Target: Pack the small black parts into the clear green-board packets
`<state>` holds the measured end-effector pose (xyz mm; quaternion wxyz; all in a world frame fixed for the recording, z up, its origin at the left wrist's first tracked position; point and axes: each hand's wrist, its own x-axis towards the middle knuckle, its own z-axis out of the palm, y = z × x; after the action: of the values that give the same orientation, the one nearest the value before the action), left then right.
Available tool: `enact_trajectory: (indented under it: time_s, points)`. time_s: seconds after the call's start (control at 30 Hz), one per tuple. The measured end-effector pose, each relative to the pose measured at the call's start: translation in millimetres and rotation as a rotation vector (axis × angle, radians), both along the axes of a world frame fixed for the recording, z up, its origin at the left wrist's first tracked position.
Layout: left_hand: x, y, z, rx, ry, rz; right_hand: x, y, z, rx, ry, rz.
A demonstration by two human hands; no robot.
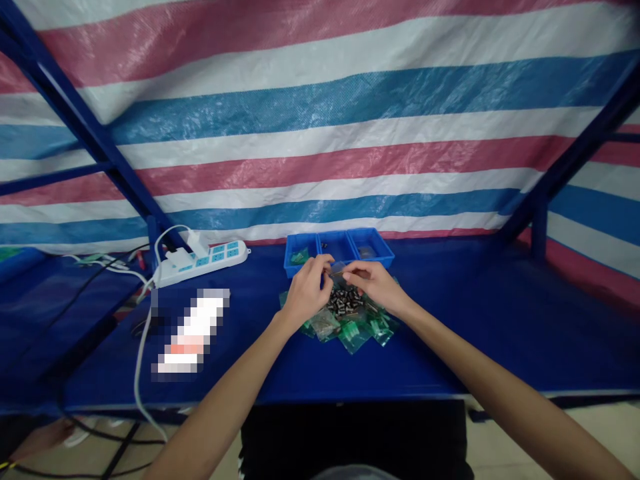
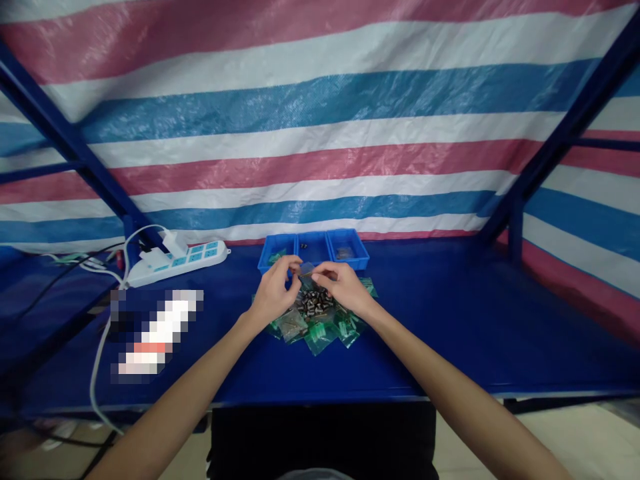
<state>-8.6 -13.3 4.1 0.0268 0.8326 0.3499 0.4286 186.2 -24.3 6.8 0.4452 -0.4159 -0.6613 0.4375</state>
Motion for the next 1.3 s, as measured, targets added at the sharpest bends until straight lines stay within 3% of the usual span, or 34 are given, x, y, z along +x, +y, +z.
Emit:
enact_trajectory:
  time_s: [0.27,0.37,0.53,0.77,0.87,1.0,1.1,1.17,1.3]
  points:
    - [0,-1,1.8,0.012,0.067,0.086,3,0,4.4,0.051,0.011,-0.02]
    - [-2,-1,1.8,-0.038,0.087,0.134,8,3,7.2,0.11,0.048,-0.129]
    - [-2,-1,4.8,-0.1,0.108,0.13,27,19,5.9,0.221,0.084,-0.425]
    - [-1,-2,7.0,-0.153,0.19,0.121,57,34,4.1,0.471,-0.442,-0.655]
    - [-3,-2,6.5,-0.166,0.21,0.113,60,31,9.5,0.486,-0.483,-0.589]
    - [-3,-1,5.9,-0.171,0.237,0.114,55,24,15.4,0.369,-0.47,-0.387]
    - [-2,-2,6.3,-0.176,0.245,0.117,49,16,21.0,0.317,-0.473,-0.316]
    - [-2,-2,6.7,-0.179,0.248,0.116,46,11,26.0,0.288,-0.585,-0.281]
    - [-1,-2,6.4,-0.196,0.257,0.11,45,0,33.7,0.193,-1.032,-0.266]
